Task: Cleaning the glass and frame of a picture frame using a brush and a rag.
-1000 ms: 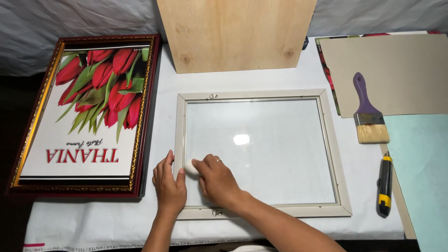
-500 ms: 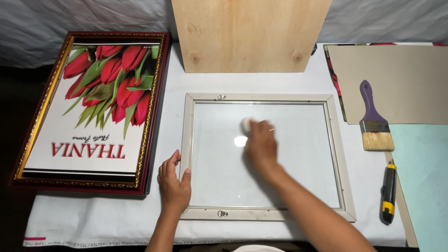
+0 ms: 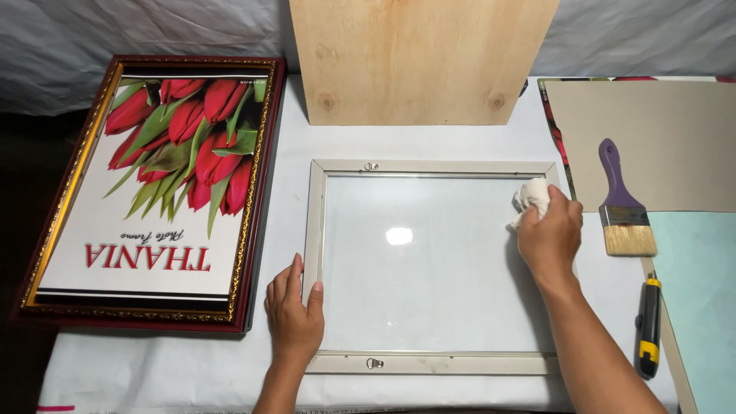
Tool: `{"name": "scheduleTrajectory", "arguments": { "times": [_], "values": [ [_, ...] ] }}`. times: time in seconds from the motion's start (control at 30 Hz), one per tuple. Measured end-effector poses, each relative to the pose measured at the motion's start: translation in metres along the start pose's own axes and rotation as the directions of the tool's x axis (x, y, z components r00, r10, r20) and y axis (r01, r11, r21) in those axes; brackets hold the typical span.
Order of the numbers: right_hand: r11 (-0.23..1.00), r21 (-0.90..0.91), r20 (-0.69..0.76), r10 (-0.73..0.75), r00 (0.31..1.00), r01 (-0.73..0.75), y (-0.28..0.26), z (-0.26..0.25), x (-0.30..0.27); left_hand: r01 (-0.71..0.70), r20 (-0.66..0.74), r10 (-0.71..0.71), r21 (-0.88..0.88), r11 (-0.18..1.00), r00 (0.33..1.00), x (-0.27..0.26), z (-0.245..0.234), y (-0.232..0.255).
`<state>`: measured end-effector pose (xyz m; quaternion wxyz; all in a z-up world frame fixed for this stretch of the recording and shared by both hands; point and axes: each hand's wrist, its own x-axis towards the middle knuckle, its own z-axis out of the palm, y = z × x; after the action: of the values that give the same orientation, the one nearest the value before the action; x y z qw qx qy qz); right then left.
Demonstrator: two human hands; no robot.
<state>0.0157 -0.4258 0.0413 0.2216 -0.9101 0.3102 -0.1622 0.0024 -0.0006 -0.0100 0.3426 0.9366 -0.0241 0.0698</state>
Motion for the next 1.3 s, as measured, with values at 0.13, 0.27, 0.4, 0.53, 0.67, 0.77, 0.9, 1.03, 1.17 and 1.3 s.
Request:
{"name": "scheduleTrajectory", "arguments": {
  "times": [0.13,0.27,0.4,0.53,0.67,0.77,0.9,1.03,1.17,1.3],
  "values": [
    [0.981,-0.164,-0.073,-0.121,0.99,0.107,-0.028,0.059,0.004,-0.026,-0.013,0.026,0.039,0.999,1.0,0.001,0.005,-0.005],
    [0.955,-0.042,-0.038,-0.295,0.955,0.293,-0.092,0.11,-0.02,-0.041,-0.011,0.042,0.036,0.998,0.999,-0.001,0.003,-0.004],
    [0.842,0.052,0.013,-0.538,0.843,0.537,-0.152,0.156,-0.047,-0.068,-0.05,0.07,0.034,0.997,0.996,-0.001,0.005,-0.006],
    [0.771,0.171,0.126,-0.635,0.762,0.614,-0.203,0.161,-0.05,-0.072,-0.071,0.075,0.033,0.997,0.995,0.0,0.007,-0.008],
    [0.682,0.221,0.198,-0.731,0.653,0.697,-0.21,0.154,-0.048,-0.075,-0.062,0.075,0.005,0.997,0.995,-0.002,0.007,-0.01],
    [0.613,0.289,0.181,-0.789,0.587,0.735,-0.198,0.136,-0.071,-0.068,-0.061,0.067,-0.008,0.998,0.996,0.001,0.003,-0.006],
    [0.512,0.381,0.134,-0.854,0.502,0.77,-0.17,0.11,-0.131,-0.088,-0.102,0.083,-0.047,0.995,0.991,0.004,-0.007,0.006],
    [0.467,0.335,0.198,-0.884,0.424,0.818,-0.145,0.08,-0.182,-0.033,-0.044,0.03,-0.068,0.997,0.999,0.002,-0.007,0.005],
    [0.454,0.613,0.303,-0.891,0.339,0.647,-0.133,0.05,-0.202,-0.054,-0.098,0.045,-0.101,0.993,0.994,0.0,-0.007,0.006],
    [0.659,0.747,0.639,-0.68,0.358,-0.082,-0.137,0.016,-0.177,-0.073,-0.092,0.067,-0.069,0.995,0.994,0.0,-0.008,0.006]
  ]
}}
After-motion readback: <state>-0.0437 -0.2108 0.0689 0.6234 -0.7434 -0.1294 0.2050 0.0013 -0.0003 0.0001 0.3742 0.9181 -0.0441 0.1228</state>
